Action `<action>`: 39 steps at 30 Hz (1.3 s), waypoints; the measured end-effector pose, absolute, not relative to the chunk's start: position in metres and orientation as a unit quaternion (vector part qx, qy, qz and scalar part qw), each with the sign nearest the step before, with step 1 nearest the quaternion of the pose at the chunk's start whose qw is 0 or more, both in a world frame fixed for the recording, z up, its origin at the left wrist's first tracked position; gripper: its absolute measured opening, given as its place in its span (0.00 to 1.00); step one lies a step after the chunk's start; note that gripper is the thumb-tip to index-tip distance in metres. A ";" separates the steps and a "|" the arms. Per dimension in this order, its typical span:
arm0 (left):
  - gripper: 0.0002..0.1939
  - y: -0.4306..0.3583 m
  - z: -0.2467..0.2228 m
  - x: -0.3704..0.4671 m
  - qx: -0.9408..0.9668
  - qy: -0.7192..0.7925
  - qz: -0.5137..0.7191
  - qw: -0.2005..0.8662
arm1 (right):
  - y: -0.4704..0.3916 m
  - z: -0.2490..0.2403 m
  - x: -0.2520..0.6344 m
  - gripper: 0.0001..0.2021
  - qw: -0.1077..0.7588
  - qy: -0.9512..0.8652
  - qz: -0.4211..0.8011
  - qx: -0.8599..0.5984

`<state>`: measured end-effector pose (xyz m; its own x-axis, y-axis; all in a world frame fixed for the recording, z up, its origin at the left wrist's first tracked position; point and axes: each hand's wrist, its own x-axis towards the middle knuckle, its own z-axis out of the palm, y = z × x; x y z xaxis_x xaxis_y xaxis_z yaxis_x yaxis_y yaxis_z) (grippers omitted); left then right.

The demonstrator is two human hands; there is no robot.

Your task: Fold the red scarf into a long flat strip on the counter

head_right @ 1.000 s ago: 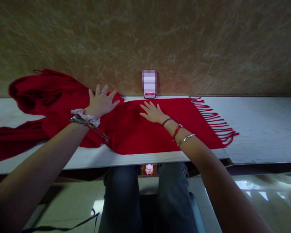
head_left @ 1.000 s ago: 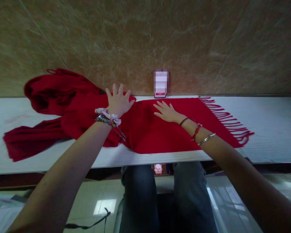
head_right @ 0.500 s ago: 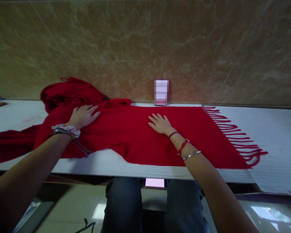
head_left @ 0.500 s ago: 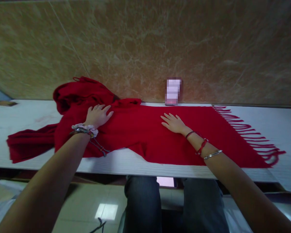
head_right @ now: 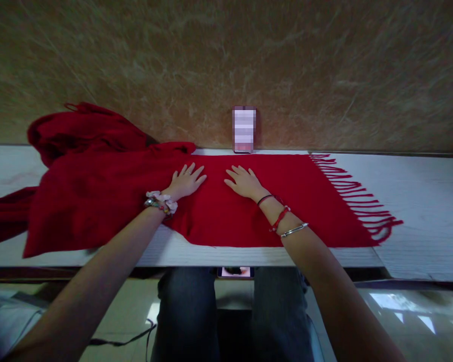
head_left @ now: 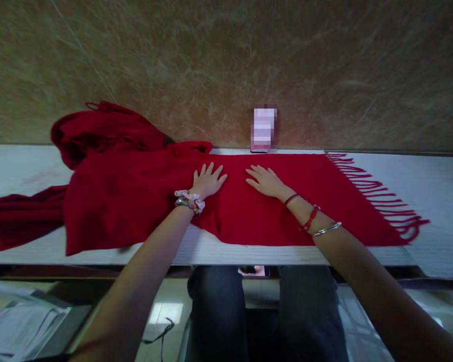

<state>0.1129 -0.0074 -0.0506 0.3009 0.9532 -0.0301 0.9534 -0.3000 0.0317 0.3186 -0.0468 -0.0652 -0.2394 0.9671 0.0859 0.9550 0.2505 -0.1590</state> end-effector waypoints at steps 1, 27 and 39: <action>0.29 -0.004 -0.057 0.114 0.805 0.592 -0.003 0.031 | -0.047 -0.064 0.319 0.26 0.106 -0.779 0.031 -0.617; 0.31 0.010 -0.066 0.096 0.799 0.597 0.015 0.066 | -0.071 -0.080 0.486 0.25 0.094 -0.654 -0.001 -0.751; 0.30 0.010 -0.067 0.100 0.802 0.597 0.008 0.020 | -0.017 -0.059 0.393 0.28 0.092 -0.786 -0.007 -0.611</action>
<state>0.1002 0.0099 -0.0674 0.2877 0.9577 -0.0100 0.9570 -0.2871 0.0412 0.3926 -0.0171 -0.0593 -0.2366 0.9594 0.1535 0.9619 0.2536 -0.1024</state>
